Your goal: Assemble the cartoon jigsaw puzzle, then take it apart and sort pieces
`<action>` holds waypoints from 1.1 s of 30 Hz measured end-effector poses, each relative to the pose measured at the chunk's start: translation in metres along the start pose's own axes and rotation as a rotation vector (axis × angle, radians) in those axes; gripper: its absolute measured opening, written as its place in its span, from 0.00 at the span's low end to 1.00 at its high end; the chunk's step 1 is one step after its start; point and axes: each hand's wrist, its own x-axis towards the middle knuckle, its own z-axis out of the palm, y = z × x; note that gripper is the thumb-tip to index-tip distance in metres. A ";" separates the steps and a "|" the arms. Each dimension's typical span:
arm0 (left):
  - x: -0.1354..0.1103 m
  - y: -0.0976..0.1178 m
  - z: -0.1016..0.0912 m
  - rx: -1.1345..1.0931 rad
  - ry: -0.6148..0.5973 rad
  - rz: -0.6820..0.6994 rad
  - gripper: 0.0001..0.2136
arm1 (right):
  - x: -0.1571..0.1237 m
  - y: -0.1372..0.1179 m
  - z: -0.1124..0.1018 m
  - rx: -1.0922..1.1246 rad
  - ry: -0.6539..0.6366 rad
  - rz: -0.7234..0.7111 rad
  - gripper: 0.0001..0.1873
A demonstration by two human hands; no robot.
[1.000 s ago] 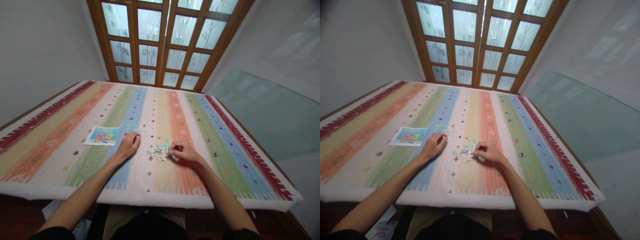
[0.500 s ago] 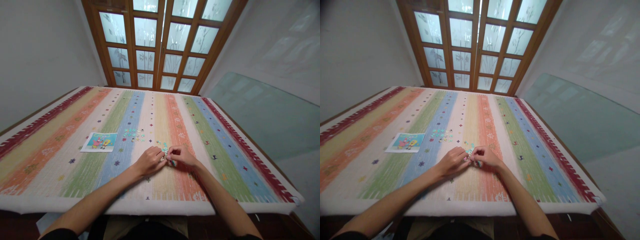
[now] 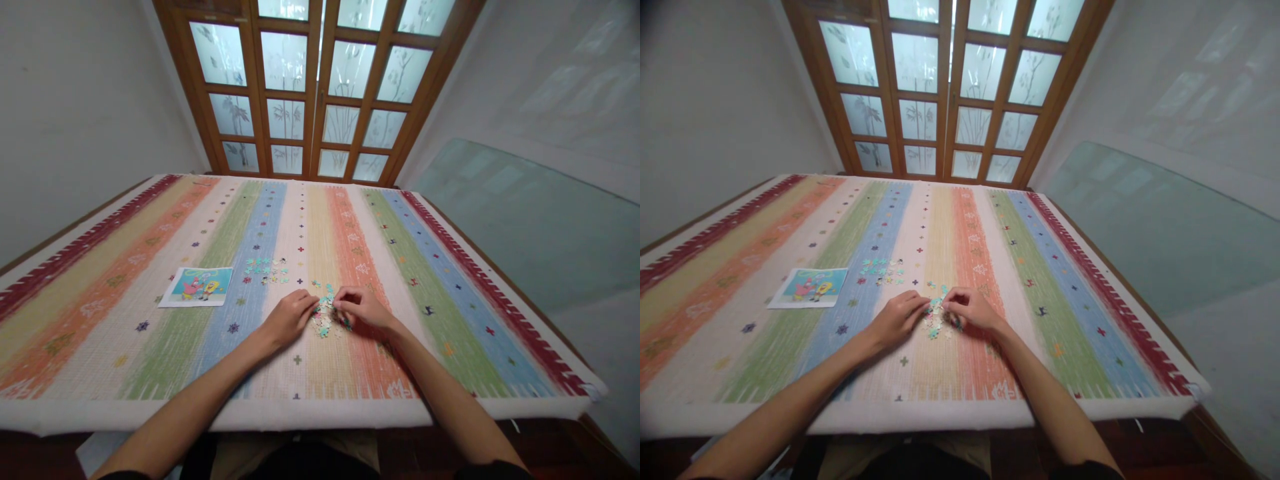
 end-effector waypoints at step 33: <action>-0.026 0.019 0.015 -0.002 -0.045 -0.027 0.03 | -0.001 0.002 -0.002 -0.122 0.006 0.006 0.14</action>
